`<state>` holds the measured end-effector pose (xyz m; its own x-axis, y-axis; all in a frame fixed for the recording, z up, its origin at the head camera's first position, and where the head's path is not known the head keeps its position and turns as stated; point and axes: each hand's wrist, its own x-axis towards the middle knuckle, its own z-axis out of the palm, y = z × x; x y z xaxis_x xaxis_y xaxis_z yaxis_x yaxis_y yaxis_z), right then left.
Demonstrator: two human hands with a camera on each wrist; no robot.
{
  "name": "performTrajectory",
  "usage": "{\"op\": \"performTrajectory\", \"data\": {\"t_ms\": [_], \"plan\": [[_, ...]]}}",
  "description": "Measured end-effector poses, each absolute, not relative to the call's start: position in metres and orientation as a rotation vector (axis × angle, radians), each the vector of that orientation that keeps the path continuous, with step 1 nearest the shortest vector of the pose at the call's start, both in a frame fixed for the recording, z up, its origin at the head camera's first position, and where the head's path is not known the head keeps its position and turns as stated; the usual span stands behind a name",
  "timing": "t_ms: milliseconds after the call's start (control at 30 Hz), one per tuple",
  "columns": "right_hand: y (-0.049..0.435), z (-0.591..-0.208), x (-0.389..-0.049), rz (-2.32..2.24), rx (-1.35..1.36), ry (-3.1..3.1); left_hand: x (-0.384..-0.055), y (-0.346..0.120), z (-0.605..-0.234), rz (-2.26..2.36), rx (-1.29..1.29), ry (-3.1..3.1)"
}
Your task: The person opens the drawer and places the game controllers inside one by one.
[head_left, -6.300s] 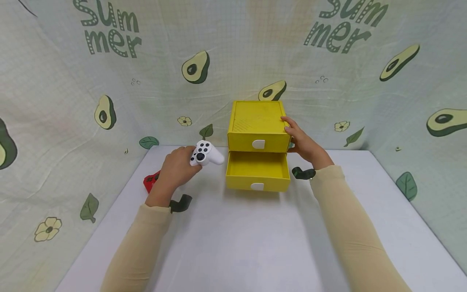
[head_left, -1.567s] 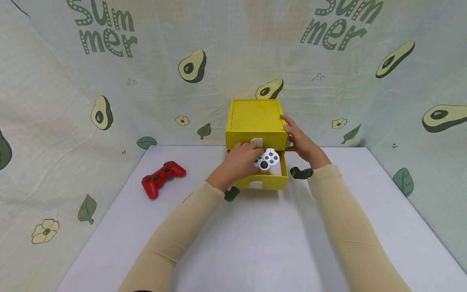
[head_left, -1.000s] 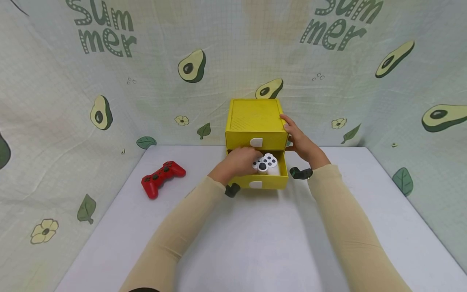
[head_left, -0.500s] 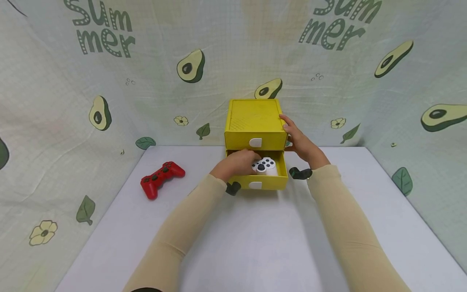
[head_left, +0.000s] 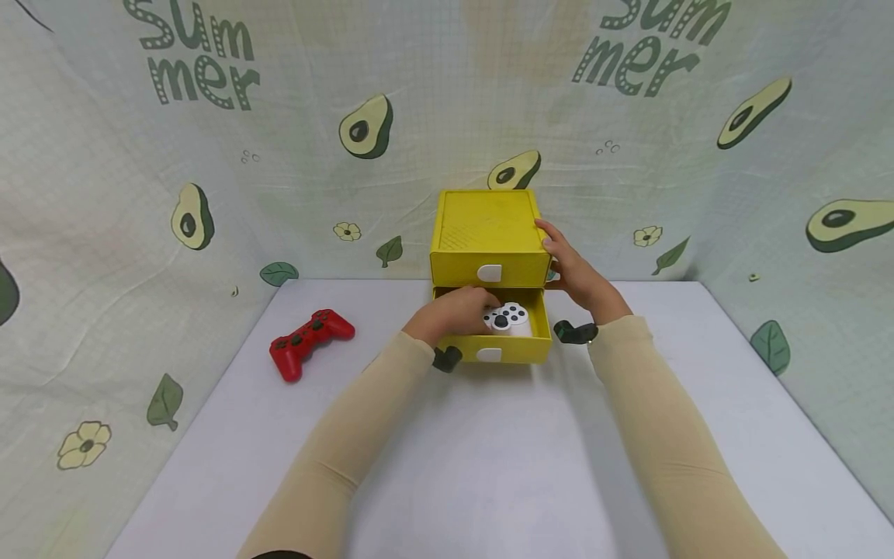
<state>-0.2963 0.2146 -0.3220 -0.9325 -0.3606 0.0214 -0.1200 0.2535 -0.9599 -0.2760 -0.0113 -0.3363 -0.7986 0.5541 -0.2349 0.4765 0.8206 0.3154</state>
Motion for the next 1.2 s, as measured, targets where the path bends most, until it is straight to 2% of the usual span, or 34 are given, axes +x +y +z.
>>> {"op": "performTrajectory", "data": {"t_ms": [433,767,1200], "plan": [[0.214,-0.321,-0.295,-1.748,-0.429,2.329,-0.268,-0.025,-0.342,0.577,0.747,2.697],[0.218,-0.328,-0.314,-1.753,-0.377,2.322,-0.244,-0.032,-0.336,0.801,0.835,2.764],[0.220,-0.326,-0.316,-1.703,-0.357,2.304,-0.214,-0.035,-0.333,0.922,0.819,2.882]]}}
